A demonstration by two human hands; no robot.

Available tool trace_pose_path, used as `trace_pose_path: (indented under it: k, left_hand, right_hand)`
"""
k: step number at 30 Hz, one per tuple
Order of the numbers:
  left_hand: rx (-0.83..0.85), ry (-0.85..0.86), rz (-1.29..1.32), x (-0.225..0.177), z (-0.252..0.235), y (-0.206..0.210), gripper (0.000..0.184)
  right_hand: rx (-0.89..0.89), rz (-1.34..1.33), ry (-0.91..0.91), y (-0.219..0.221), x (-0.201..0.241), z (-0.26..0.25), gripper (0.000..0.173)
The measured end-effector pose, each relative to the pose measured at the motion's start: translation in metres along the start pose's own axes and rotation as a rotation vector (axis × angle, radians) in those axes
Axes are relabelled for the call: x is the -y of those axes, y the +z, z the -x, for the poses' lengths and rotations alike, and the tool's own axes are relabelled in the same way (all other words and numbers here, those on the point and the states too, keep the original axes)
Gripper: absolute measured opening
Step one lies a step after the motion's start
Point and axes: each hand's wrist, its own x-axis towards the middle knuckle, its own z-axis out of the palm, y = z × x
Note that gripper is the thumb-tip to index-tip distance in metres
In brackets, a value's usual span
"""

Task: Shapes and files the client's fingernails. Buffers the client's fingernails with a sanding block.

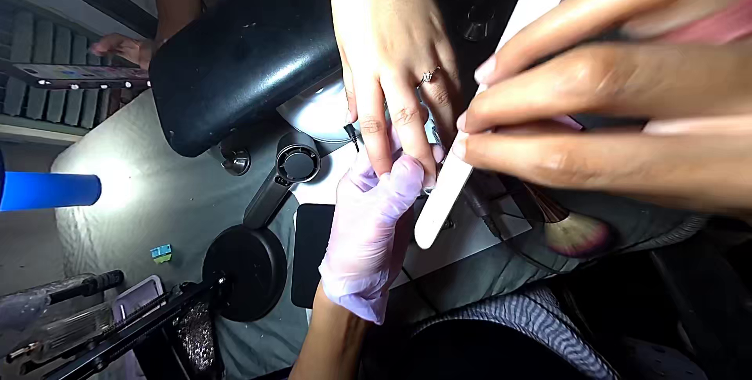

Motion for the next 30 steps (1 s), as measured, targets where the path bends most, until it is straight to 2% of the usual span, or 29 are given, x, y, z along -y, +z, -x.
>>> trace_pose_path:
  k: [2, 6, 9, 12, 15, 19, 23, 27, 30]
  left_hand:
    - [-0.042, 0.033, -0.042, 0.001, 0.000, 0.003, 0.027]
    - [-0.087, 0.058, -0.068, 0.005, -0.003, 0.010, 0.031]
    - [-0.029, 0.066, -0.021, 0.010, -0.006, 0.007, 0.034]
    - [-0.002, 0.065, 0.057, 0.013, -0.006, 0.006, 0.026]
    - [-0.002, 0.046, 0.082, 0.016, -0.006, 0.007, 0.025]
    - [0.009, 0.026, 0.102, 0.018, -0.007, 0.008, 0.028]
    - [0.030, 0.024, 0.056, 0.013, -0.007, 0.001, 0.034]
    - [0.045, 0.021, -0.083, 0.009, -0.007, -0.003, 0.040]
    - [0.050, 0.035, -0.205, 0.006, -0.009, -0.002, 0.047]
  right_hand:
    - [0.024, 0.006, 0.006, -0.002, 0.002, 0.008, 0.015]
    - [-0.057, 0.023, 0.038, -0.001, -0.001, 0.022, 0.011]
    - [-0.053, -0.015, 0.029, 0.009, 0.012, 0.031, 0.012]
    - [-0.212, -0.041, 0.148, 0.035, 0.035, 0.054, 0.007]
    - [-0.355, 0.068, 0.280, 0.064, 0.065, 0.066, 0.008]
    - [-0.455, 0.159, 0.387, 0.070, 0.066, 0.075, 0.005]
    - [-0.294, 0.146, 0.555, 0.027, 0.045, 0.105, 0.007]
    - [0.073, 0.081, 0.749, 0.004, 0.039, 0.127, 0.025]
    - [0.082, 0.276, 0.718, -0.001, 0.025, 0.121, 0.025]
